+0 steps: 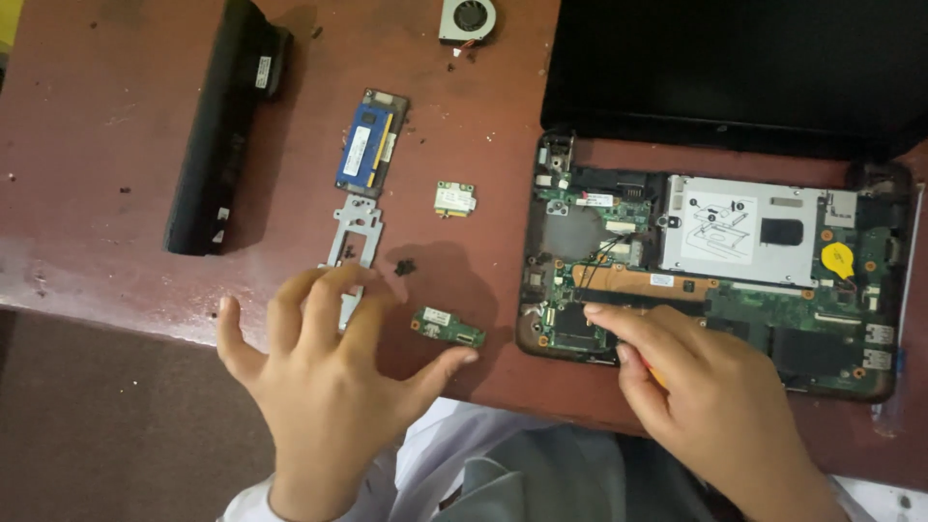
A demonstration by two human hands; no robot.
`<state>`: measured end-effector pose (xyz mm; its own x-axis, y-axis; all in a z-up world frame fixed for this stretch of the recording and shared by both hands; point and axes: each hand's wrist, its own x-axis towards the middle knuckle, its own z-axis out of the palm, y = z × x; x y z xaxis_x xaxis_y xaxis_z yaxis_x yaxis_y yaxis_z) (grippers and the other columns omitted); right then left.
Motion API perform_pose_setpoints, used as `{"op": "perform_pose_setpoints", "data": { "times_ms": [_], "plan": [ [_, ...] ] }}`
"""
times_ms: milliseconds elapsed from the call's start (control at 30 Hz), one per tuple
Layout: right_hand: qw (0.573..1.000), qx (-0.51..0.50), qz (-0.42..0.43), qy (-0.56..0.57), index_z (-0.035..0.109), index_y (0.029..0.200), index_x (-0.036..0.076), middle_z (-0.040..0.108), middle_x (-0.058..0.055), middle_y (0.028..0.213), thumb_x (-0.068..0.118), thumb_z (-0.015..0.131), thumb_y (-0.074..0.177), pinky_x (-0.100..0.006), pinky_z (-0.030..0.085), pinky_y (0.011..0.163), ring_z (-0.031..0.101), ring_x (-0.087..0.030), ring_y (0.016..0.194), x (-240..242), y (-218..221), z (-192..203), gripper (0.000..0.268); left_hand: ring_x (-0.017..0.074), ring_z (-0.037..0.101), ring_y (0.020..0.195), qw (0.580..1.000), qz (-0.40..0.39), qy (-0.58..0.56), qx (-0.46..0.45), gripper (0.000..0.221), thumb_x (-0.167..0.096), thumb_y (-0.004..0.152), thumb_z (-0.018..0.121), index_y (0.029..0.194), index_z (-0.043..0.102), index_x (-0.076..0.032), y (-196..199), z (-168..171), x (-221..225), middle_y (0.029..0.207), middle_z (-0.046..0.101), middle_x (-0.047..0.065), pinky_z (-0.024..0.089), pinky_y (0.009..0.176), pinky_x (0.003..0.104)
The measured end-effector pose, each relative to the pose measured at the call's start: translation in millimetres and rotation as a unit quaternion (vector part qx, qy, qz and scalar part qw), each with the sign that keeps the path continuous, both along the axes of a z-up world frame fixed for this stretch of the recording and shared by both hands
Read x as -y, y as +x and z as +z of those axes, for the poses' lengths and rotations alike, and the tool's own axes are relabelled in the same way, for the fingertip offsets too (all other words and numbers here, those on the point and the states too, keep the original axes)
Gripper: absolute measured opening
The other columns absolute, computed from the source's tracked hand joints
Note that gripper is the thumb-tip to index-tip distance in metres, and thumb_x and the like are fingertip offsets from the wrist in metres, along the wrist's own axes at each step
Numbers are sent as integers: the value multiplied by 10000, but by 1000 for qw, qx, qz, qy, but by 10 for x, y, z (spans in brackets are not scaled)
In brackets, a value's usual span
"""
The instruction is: A person is disassembling a laptop on a workbench, removing screws with a screwdriver and extracting internal components like the fan and wireless card.
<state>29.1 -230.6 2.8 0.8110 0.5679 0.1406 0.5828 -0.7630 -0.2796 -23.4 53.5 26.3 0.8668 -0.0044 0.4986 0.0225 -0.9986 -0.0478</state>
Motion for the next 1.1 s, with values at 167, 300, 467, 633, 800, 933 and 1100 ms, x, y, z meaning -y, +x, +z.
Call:
{"op": "perform_pose_setpoints", "data": {
  "times_ms": [167, 300, 467, 633, 800, 933, 1100],
  "plan": [
    [1000, 1, -5, -1, 677, 1313, 264, 687, 93, 905, 113, 603, 919, -326, 458, 463, 556, -161, 520, 24, -3, -10, 428, 281, 610, 1181, 994, -97, -24, -46, 417, -657, 917, 688, 1101, 767, -291, 16, 4, -91, 1194, 676, -5, 160, 1138, 638],
    [1000, -24, -13, -1, 663, 1319, 272, 706, 109, 948, 139, 581, 930, -328, 495, 514, 604, -141, 586, 30, 3, -15, 420, 276, 631, 1164, 994, -98, -28, -40, 189, -488, 933, 732, 957, 740, -301, 7, -45, -220, 1201, 671, -22, 181, 1131, 661],
    [1000, 6, -14, 7, 674, 1303, 289, 735, 126, 1000, 147, 596, 929, -338, 518, 585, 656, -137, 680, 34, -3, -35, 408, 246, 643, 1139, 993, -107, -29, -30, 220, -442, 962, 755, 934, 700, -230, -24, -63, -346, 1216, 654, -22, 210, 1144, 620],
    [999, -14, -33, -2, 662, 1320, 305, 733, 123, 1126, 179, 577, 938, -342, 562, 606, 718, -135, 808, 9, 8, -9, 411, 233, 674, 1049, 990, -135, -39, 34, 113, -251, 1010, 760, 922, 693, -226, -19, -115, -359, 1112, 685, -24, 317, 1085, 511],
    [999, -27, -44, 4, 668, 1316, 301, 738, 112, 1152, 173, 584, 929, -347, 566, 651, 728, -144, 865, 4, -7, 2, 417, 366, 606, 1082, 993, 80, -18, 80, 94, -189, 1037, 810, 985, 784, -115, 0, -117, -804, 1222, 695, 115, 403, 933, 515],
    [999, -30, -38, 3, 662, 1321, 281, 733, 106, 1203, 179, 582, 931, -351, 565, 630, 733, -142, 878, -1, 14, 17, 411, 376, 530, 1308, 984, 176, -17, 32, 248, -377, 1055, 824, 889, 808, -193, 203, -233, -921, 1356, 713, 38, 179, 1103, 661],
    [999, -14, -33, 5, 661, 1319, 281, 733, 116, 1132, 159, 583, 932, -358, 556, 656, 716, -141, 877, -13, 4, 26, 413, 366, 503, 1233, 988, 142, 5, 61, 223, -264, 997, 839, 812, 793, -148, 334, -309, -852, 1290, 655, 65, 267, 1027, 635]
  ]
}}
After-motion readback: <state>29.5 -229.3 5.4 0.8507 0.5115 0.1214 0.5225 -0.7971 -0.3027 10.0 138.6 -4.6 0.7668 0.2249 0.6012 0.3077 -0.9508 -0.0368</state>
